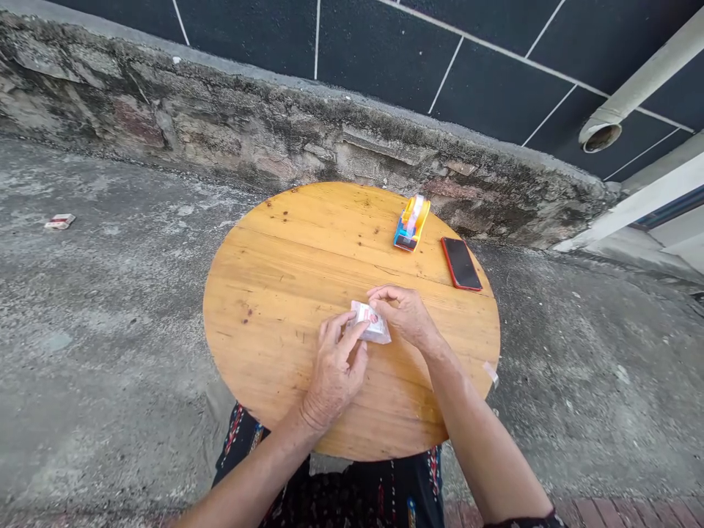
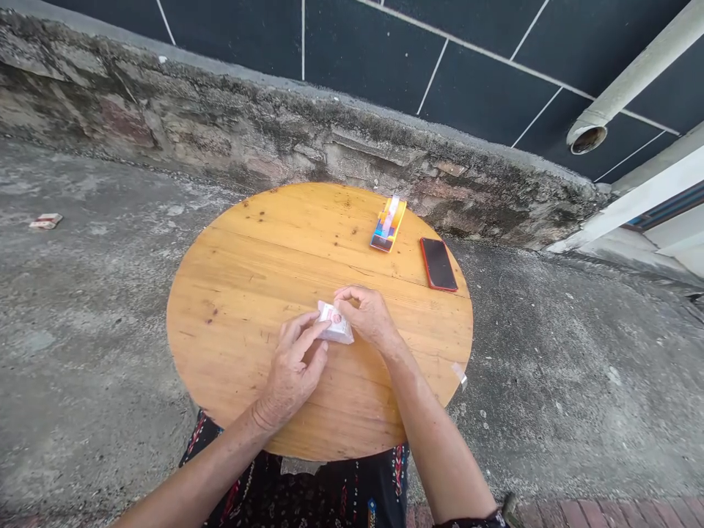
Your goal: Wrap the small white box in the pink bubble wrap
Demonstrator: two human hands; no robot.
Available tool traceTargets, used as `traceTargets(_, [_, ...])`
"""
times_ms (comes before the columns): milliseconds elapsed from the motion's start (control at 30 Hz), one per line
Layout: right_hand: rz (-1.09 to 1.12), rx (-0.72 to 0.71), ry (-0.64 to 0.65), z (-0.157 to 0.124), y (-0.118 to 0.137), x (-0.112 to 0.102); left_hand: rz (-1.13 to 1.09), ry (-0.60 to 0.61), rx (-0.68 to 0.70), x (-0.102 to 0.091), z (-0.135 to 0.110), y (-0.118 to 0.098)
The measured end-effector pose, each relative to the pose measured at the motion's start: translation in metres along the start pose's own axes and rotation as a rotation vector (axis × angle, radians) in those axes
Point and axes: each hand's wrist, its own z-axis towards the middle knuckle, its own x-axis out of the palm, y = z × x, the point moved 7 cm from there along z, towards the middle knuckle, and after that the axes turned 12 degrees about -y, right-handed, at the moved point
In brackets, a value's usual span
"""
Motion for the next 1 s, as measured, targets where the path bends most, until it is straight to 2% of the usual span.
traceTargets(200, [0.026,0.100,0.025,0.006,-0.002,0.001,-0.023,-0.005,-0.011,-0.001,0.001,0.000])
traceTargets(400, [0.069,0.232,0.033,0.012,-0.014,0.005,-0.033,-0.017,-0.019,-0.002,0.001,0.000])
traceTargets(567, [0.058,0.255,-0.038,0.021,-0.024,0.001,-0.038,-0.010,-0.062,-0.003,0.002,0.001])
traceTargets(833, [0.158,0.218,-0.076,0.022,-0.010,0.000,-0.051,-0.015,-0.111,0.000,0.000,0.003])
traceTargets(1000, [0.185,0.112,-0.097,0.029,0.008,-0.009,-0.015,-0.009,-0.082,0.001,0.003,0.000])
